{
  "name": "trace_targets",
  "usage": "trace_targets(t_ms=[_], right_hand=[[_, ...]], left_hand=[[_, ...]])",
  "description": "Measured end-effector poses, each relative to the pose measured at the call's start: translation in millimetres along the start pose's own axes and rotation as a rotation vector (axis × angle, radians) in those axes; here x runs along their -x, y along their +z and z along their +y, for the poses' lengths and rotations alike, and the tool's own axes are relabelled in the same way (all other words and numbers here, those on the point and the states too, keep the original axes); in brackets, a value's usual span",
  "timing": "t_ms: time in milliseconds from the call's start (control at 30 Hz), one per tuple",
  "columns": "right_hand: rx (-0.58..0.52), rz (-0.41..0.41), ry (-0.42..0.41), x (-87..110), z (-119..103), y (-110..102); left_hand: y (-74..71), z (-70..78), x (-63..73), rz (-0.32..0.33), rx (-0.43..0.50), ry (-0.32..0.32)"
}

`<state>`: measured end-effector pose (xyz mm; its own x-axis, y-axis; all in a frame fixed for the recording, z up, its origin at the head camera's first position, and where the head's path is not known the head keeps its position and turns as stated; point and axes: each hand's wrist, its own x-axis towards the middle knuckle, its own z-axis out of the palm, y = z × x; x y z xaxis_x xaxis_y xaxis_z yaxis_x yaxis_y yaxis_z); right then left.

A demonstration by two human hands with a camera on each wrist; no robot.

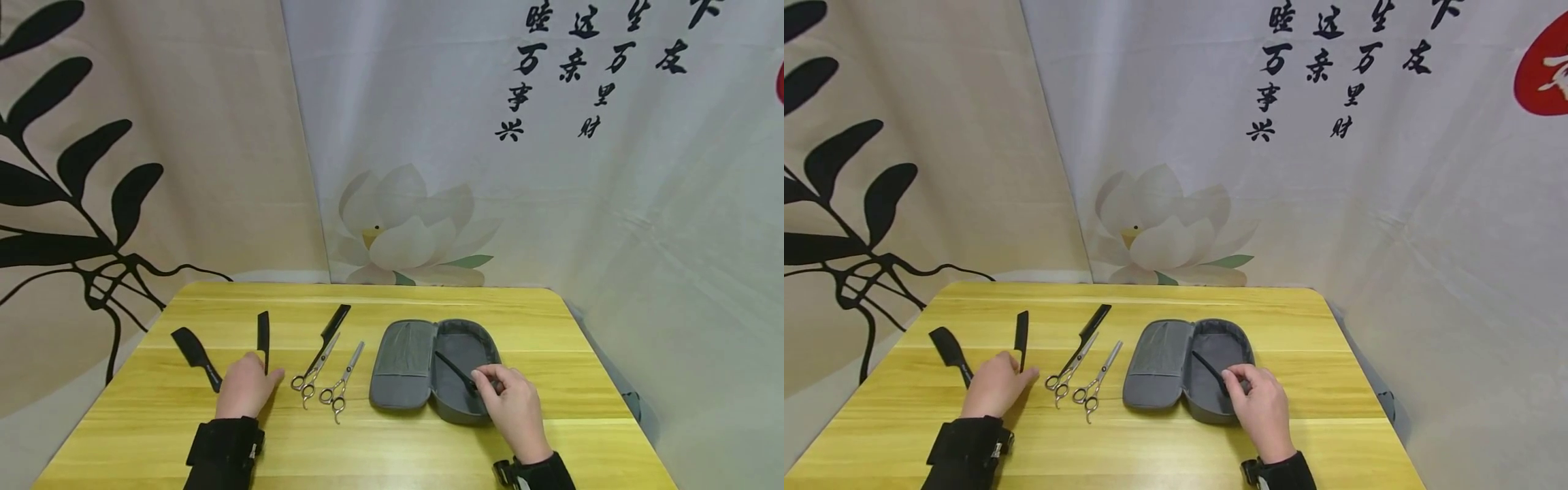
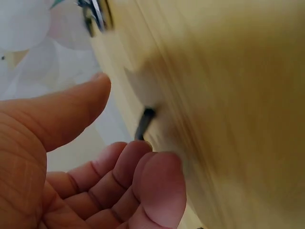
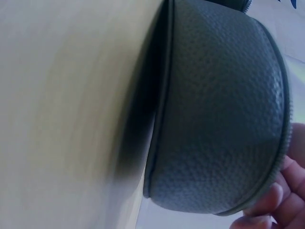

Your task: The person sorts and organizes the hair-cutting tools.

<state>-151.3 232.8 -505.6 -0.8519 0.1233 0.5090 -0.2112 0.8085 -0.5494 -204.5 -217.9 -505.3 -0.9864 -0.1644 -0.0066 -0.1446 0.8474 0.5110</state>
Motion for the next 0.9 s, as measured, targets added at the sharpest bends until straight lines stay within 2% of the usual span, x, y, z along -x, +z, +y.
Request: trace_targets(t_ms=[233,467,900], right_hand=[[0.003,0.011,-0.019,0.6,2,1],[0.021,0.012,-0.11,2.1,-1,1],[0.011,0.019,-0.12,2.3,-7,1]], left_hand=[[-6.7,-4.2,-15.9,-0.049,-0.105,0.026],[-9.0,-6.2,-25.3,-0.066,-0.173,0.041],[-15.8,-5.7,-27.6,-0.108,-0.142,-0.013]])
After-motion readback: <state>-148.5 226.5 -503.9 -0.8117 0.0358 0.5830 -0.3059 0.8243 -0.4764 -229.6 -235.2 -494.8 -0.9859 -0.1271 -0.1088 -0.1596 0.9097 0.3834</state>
